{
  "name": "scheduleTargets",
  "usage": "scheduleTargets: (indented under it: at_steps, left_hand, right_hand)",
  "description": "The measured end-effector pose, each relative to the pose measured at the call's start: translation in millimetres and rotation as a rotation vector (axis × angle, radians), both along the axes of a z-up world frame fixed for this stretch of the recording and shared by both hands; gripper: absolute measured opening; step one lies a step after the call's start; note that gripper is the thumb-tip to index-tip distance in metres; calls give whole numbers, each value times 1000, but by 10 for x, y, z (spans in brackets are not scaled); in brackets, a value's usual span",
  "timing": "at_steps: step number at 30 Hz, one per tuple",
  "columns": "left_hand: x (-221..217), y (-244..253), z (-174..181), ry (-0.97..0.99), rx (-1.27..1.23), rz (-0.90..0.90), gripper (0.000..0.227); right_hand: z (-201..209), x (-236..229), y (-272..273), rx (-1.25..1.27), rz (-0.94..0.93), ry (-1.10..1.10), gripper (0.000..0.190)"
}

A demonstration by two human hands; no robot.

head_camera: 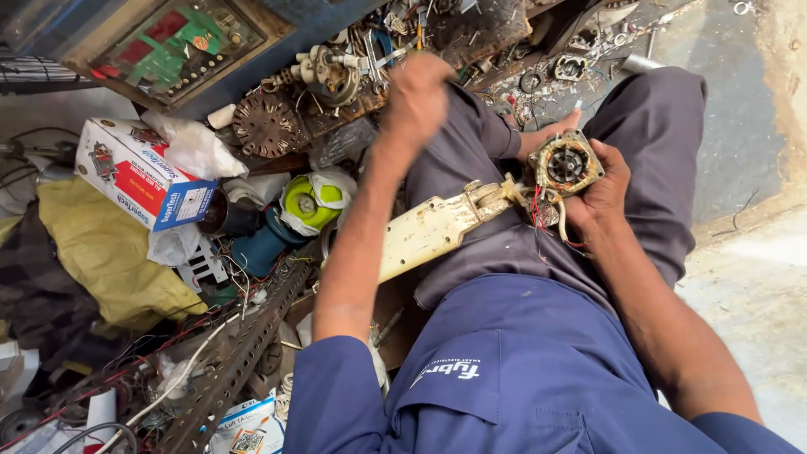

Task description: The person sits on the ground holding a motor end housing in one hand and repeatedly reaches into a parts drawer of a workbench, picks out small hardware pieces, and fits them into the motor housing in their lap.

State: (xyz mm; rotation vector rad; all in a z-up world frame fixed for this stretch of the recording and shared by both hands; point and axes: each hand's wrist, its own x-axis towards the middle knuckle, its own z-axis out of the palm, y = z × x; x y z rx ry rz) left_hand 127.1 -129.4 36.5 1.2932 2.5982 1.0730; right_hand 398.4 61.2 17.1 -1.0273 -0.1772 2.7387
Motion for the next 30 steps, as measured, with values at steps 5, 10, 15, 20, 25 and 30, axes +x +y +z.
scheduleTargets:
  at_steps: [5,10,15,20,25,30]
  left_hand:
    - [-583,-141,-43,295,-160,201,26]
    - [-671,235,-56,321,-185,182,28]
    - [-965,644,-587,214,-102,148,31]
    - [-976,714,-570,299,-155,141,20]
    - [-940,726,-557,231,-193,142,25]
    - [-964,735,-535,190,-353,129,22]
  right_hand:
    - [30,-20,-27,-10,-1,-20,39]
    - [53,-33,-38,26,-5,-64,41]
    - [66,-32,-35,49,-22,-76,42]
    - [115,-49,-23,17,-30,-87,42]
    - [135,-57,-33,20,-9,-51,43]
    - [1,-12,-13,3,-29,-103,42]
